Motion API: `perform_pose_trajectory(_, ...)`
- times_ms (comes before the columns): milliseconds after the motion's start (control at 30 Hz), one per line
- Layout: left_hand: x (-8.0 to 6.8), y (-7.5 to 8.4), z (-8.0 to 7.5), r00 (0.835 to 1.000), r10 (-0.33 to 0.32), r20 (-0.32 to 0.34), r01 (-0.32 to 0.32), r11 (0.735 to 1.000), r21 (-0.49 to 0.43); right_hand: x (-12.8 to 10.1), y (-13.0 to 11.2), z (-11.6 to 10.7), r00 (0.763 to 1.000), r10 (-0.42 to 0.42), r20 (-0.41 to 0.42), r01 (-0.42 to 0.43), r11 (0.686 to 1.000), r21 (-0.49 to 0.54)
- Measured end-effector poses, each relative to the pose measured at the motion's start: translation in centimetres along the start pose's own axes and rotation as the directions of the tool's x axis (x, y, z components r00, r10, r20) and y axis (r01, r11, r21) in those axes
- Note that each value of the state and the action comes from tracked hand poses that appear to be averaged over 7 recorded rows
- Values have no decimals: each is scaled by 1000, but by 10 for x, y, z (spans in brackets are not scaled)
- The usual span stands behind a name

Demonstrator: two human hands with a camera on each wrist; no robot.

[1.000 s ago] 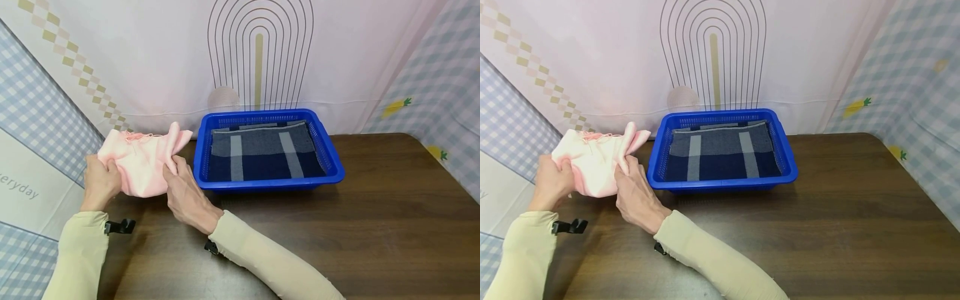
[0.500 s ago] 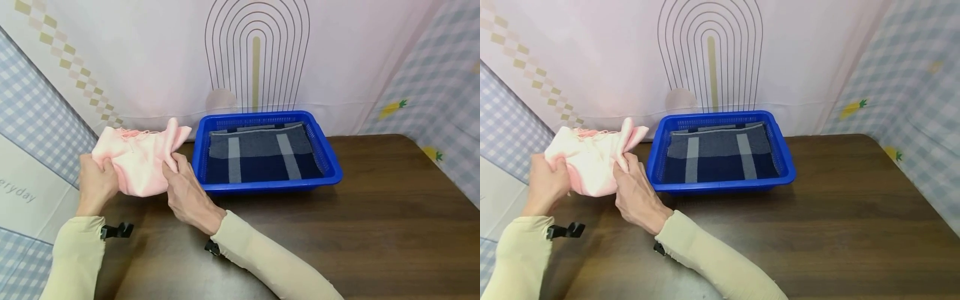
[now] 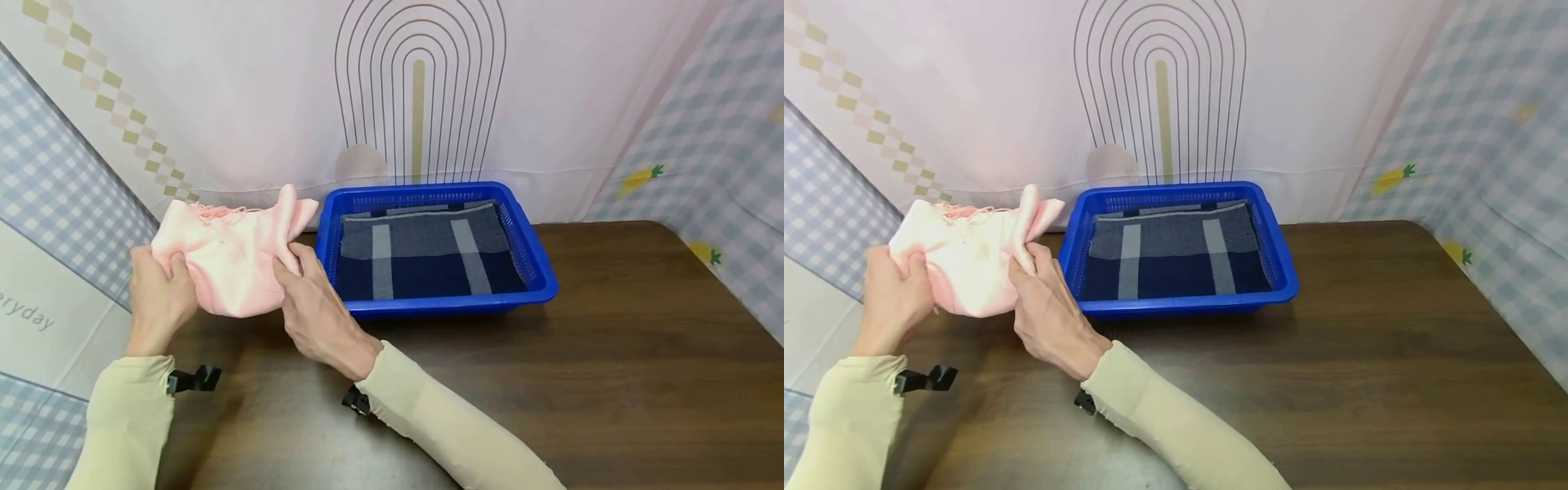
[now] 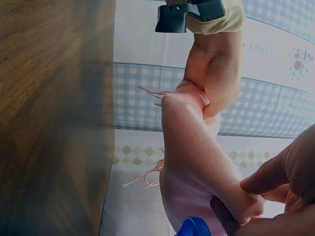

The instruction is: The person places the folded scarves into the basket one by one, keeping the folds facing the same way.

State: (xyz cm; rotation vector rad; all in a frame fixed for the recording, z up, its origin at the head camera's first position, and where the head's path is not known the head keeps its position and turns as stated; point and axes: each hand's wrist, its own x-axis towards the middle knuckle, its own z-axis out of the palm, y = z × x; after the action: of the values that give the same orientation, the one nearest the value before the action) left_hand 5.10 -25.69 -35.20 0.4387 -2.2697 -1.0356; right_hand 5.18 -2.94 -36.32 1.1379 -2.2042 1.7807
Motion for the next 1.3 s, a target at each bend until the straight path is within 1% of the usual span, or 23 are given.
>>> perform_pose_trajectory(33, -1, 1, 0, 1000, 1, -3, -1, 1000, -2, -1, 0, -2, 998, -68, -16, 66, 992, -112)
perform_pose_trajectory(67, -1, 1, 0, 1000, 1, -3, -1, 1000, -6, -2, 1, -4, 988, -152, -15, 142, 955, -260)
perform_pose_trajectory(100, -2, 2, 0, 1000, -1, -2, 1, 1000, -10, -3, 1, -6, 974, -227, -11, 205, 900, -386)
perform_pose_trajectory(200, -4, 5, 0, 1000, -3, 6, 4, 1000, -29, -3, 1, -11, 968, -249, -4, 227, 889, -398)
perform_pose_trajectory(233, -4, 6, 1, 1000, -1, 7, 1, 999, -38, -4, 2, -13, 965, -263, 2, 239, 872, -428)
perform_pose_trajectory(267, -4, 7, 2, 1000, 4, 9, -3, 999, -45, -5, 2, -15, 958, -285, 10, 255, 840, -479)
perform_pose_trajectory(333, -5, 10, 3, 1000, 16, 9, -15, 998, -53, -5, 2, -19, 957, -291, 3, 258, 842, -473)
perform_pose_trajectory(400, -5, 13, 6, 1000, 26, 5, -26, 998, -63, -6, 1, -22, 958, -286, -3, 254, 857, -448)
perform_pose_trajectory(467, -6, 16, 8, 1000, 30, 5, -30, 997, -64, -7, 2, -26, 959, -283, -9, 251, 865, -434)
perform_pose_trajectory(567, -7, 19, 10, 1000, 28, 4, -28, 997, -74, -8, 2, -31, 959, -282, -12, 248, 862, -442)
perform_pose_trajectory(633, -8, 21, 12, 999, 34, 1, -34, 996, -84, -9, 2, -34, 960, -280, -14, 241, 851, -466)
perform_pose_trajectory(700, -9, 23, 15, 999, 44, -2, -44, 995, -94, -10, 1, -38, 965, -264, -13, 226, 852, -471)
perform_pose_trajectory(833, -11, 26, 19, 998, 61, -4, -61, 992, -107, -12, 1, -43, 976, -218, -10, 190, 873, -448)
perform_pose_trajectory(933, -13, 28, 21, 998, 66, 0, -65, 992, -106, -13, 2, -46, 978, -207, -14, 180, 882, -435)
perform_pose_trajectory(1067, -14, 29, 23, 997, 80, -5, -80, 991, -105, -15, 3, -50, 975, -222, -27, 189, 881, -434)
perform_pose_trajectory(1300, -17, 34, 24, 995, 96, -15, -97, 989, -115, -18, 2, -58, 965, -259, -35, 215, 863, -457)
